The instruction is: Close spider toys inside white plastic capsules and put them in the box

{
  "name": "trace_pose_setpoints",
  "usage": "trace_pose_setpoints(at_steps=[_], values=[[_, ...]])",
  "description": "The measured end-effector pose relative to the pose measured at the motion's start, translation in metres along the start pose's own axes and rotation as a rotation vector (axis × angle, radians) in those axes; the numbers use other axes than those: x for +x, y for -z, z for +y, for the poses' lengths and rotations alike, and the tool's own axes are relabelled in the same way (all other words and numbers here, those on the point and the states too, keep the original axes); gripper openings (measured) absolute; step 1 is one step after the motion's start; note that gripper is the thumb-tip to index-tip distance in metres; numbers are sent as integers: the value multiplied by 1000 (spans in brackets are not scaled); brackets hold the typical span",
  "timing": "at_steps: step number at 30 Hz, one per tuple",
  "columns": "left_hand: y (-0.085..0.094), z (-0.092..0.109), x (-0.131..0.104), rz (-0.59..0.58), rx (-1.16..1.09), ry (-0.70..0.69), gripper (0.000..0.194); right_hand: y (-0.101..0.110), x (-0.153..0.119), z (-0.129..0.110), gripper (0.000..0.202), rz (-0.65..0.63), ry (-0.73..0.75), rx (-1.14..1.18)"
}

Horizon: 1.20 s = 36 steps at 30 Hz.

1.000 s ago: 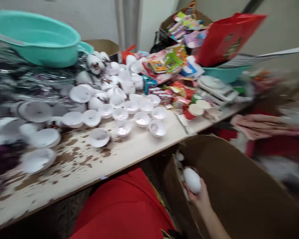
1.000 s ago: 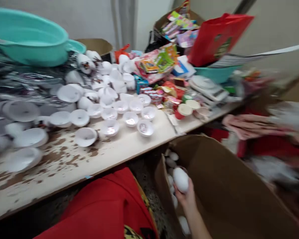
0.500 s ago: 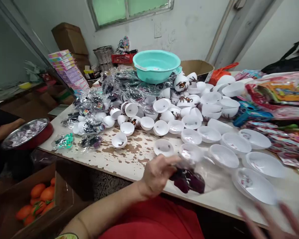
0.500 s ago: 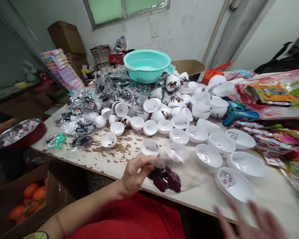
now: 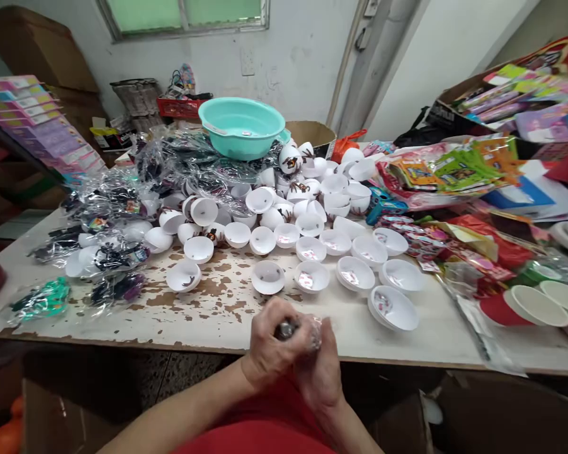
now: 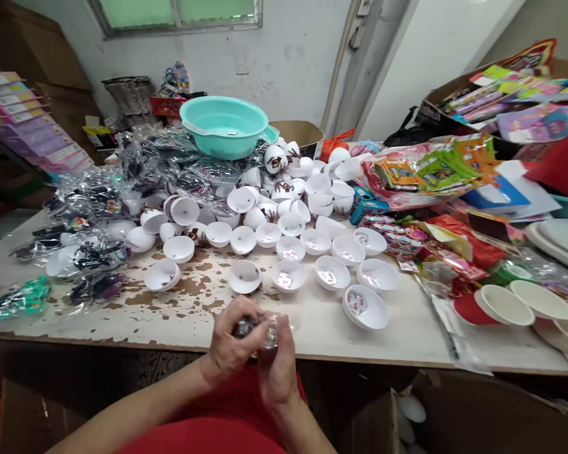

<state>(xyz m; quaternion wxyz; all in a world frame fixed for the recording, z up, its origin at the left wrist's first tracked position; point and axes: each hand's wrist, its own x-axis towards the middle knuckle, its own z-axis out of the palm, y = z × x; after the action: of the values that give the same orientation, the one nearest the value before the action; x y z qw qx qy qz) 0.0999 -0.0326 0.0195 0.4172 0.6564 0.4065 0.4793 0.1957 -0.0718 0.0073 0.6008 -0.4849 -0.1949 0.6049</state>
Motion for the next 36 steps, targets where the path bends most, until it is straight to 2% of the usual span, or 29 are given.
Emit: trace_pose_setpoints(at_steps=[3, 6, 9, 12, 14, 16, 17, 19, 21, 23, 25, 27, 28, 32, 34, 36], values=[[3, 4, 4, 39, -77, 148, 10, -8, 3, -3, 67, 14, -144, 291], [2, -7, 1, 28, -112, 184, 8, -4, 15, -5, 68, -100, -286, 375], [-3, -22, -2, 1, -79, 23, 6, 4, 27, -2, 66, -180, -359, 345], [-3, -23, 2, -27, 4, -125, 15, 10, 35, 0, 60, -223, -363, 291], [0, -16, 7, -172, -27, -54, 43, 12, 36, -2, 63, -283, -390, 260], [3, -7, 12, -344, -118, 107, 61, 15, 36, -4, 67, -324, -433, 243], [4, -4, 14, -382, -155, 179, 57, 17, 36, -5, 71, -336, -462, 245], [4, -1, 18, -309, -176, 257, 30, 21, 35, -5, 84, -365, -500, 248], [2, -5, 23, -99, -145, 257, 20, 26, 34, -4, 96, -379, -416, 205], [-1, -12, 29, 113, -95, 228, 22, 30, 31, -1, 99, -348, -202, 56], [-5, -18, 31, 230, -49, 191, 22, 31, 27, 4, 111, -269, 43, -186], [-9, -22, 29, 226, -26, 152, 21, 31, 23, 11, 122, -219, 215, -404], [-11, -23, 26, 196, -25, 143, 20, 32, 21, 14, 119, -226, 262, -484], [-17, -24, 9, 61, -54, 163, 19, 39, 22, 23, 110, -323, 270, -572], [-19, -24, 3, 18, -69, 167, 19, 42, 24, 24, 106, -230, 266, -612], [-20, -24, 4, -9, -77, 148, 17, 41, 26, 21, 90, -87, 261, -693]])
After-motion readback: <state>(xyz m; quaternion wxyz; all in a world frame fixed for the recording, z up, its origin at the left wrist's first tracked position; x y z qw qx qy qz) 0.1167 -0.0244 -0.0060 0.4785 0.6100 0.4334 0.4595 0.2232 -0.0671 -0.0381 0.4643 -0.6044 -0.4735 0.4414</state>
